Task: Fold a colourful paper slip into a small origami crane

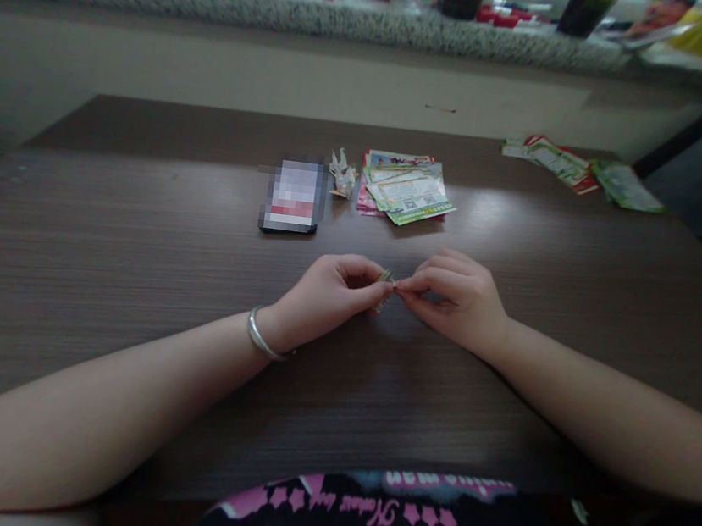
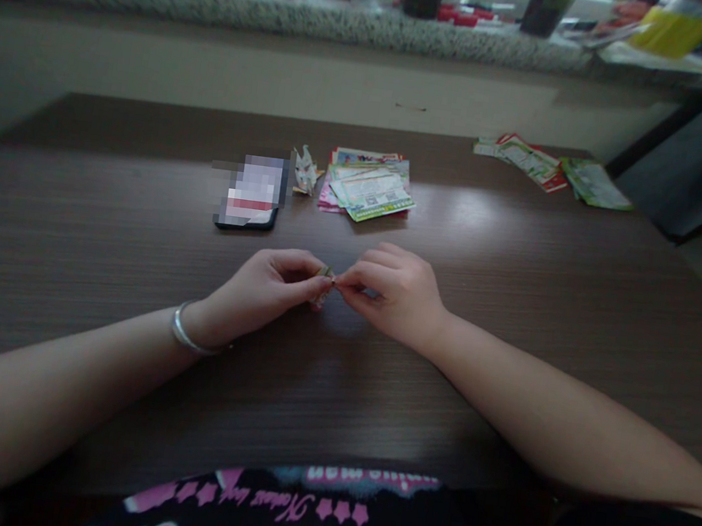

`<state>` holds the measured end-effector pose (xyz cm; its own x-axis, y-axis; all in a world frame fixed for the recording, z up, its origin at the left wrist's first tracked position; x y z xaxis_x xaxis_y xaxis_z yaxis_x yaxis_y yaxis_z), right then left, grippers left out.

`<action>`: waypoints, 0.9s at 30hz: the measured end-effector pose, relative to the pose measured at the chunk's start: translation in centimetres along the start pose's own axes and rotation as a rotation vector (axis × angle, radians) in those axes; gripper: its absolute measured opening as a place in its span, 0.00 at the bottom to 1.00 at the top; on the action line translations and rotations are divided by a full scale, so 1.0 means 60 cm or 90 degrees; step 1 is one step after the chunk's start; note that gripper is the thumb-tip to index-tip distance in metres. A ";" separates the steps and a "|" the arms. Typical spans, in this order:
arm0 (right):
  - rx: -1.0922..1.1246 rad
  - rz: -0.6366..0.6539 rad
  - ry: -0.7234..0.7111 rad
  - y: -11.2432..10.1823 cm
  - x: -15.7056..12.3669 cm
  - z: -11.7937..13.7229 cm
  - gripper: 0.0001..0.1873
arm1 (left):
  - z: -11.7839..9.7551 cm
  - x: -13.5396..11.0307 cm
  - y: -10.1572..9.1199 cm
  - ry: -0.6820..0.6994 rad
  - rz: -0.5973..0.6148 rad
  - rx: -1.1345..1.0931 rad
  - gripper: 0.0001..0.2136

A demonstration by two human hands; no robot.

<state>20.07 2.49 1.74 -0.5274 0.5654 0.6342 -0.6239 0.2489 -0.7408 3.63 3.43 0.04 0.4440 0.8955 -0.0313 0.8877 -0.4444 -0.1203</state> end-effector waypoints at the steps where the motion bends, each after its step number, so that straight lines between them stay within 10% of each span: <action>1: -0.002 0.001 0.003 0.000 0.000 0.000 0.04 | 0.000 0.000 0.000 -0.001 0.000 0.002 0.11; 27: 0.006 0.007 -0.004 0.005 -0.005 0.006 0.05 | 0.003 0.004 0.001 0.010 0.027 0.006 0.10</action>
<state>19.84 2.10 1.38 -0.5378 0.5637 0.6269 -0.6232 0.2349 -0.7459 3.77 3.61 -0.14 0.4825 0.8756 -0.0215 0.8671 -0.4810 -0.1292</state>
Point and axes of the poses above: each hand's wrist, its own x-axis towards the middle knuckle, its own y-axis out of the palm, z = x × y, the point moved 4 cm from there along x, towards the middle knuckle, and after that the axes turned 9 degrees about -x, right-handed, at the moved point
